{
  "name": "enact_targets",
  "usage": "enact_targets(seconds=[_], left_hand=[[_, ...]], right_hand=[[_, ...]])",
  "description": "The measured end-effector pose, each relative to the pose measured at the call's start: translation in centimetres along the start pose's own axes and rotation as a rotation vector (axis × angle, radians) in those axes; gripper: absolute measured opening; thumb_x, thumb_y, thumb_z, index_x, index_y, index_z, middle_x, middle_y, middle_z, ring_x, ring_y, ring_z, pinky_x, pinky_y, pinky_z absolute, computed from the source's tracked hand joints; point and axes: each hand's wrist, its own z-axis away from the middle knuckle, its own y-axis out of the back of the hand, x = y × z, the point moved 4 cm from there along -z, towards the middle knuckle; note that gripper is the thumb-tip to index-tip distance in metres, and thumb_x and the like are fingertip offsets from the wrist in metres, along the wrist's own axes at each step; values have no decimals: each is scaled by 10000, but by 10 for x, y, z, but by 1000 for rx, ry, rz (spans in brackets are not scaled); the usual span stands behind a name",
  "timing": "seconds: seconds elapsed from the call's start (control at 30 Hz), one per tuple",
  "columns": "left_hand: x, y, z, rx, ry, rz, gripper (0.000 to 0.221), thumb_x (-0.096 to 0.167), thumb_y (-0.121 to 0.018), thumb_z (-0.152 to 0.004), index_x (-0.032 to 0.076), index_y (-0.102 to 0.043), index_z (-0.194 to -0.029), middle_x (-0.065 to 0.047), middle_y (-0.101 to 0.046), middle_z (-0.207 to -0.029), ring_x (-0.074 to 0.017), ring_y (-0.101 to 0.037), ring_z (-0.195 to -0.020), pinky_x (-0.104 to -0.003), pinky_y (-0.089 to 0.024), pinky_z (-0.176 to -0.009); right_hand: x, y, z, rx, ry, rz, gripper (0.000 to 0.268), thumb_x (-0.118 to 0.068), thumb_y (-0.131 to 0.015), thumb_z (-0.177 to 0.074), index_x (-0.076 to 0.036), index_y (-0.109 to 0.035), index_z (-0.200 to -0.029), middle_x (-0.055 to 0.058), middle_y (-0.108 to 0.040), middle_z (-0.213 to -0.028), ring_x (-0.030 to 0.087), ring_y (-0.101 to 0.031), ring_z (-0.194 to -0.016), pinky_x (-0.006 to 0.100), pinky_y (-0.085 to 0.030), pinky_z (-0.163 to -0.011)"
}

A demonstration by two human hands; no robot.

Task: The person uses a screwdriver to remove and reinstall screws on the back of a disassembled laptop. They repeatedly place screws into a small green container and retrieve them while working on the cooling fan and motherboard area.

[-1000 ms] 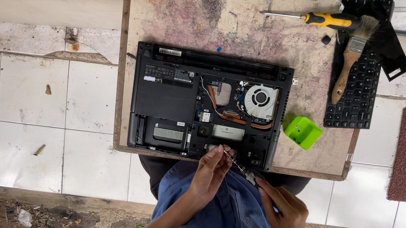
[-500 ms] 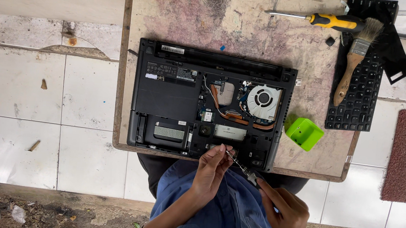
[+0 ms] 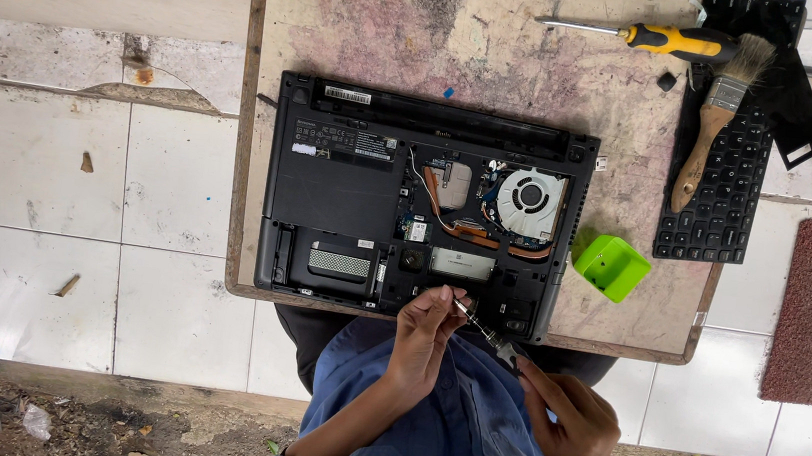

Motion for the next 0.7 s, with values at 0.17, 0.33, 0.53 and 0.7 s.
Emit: enact_targets(seconds=[0.17,0.33,0.53,0.7], left_hand=[[2,-2,1,-27,-6,14,189,215,-585,-834,39,-651,-852,-71,-631,-813,-122,-564,-689,-232,-493,-687],[3,-3,1,-39,-22,27,182,213,-584,-835,45,-654,-843,-83,-631,-837,-128,-567,-699,-244,-493,-704],[-1,2,-2,-17,-20,0,171,199,-590,-829,45,-660,-853,-90,-633,-851,-130,-573,-703,-245,-510,-684],[1,2,-2,-7,-45,-46,155,199,-590,-828,63,-661,-851,-93,-642,-885,-177,-611,-829,-274,-516,-702]], right_hand=[[0,-1,-2,19,-93,-69,165,-48,-632,-772,-76,-656,-932,17,-583,-634,71,-458,-455,203,-361,-419],[3,-3,-2,29,-149,-92,133,-64,-612,-785,-70,-659,-909,27,-632,-690,34,-437,-412,180,-312,-368],[11,-7,5,17,-20,-91,174,-34,-637,-761,-57,-647,-933,44,-625,-668,97,-541,-491,201,-420,-437],[0,-5,2,38,216,54,141,-48,-642,-769,-87,-671,-901,98,-585,-803,178,-605,-649,284,-523,-579]])
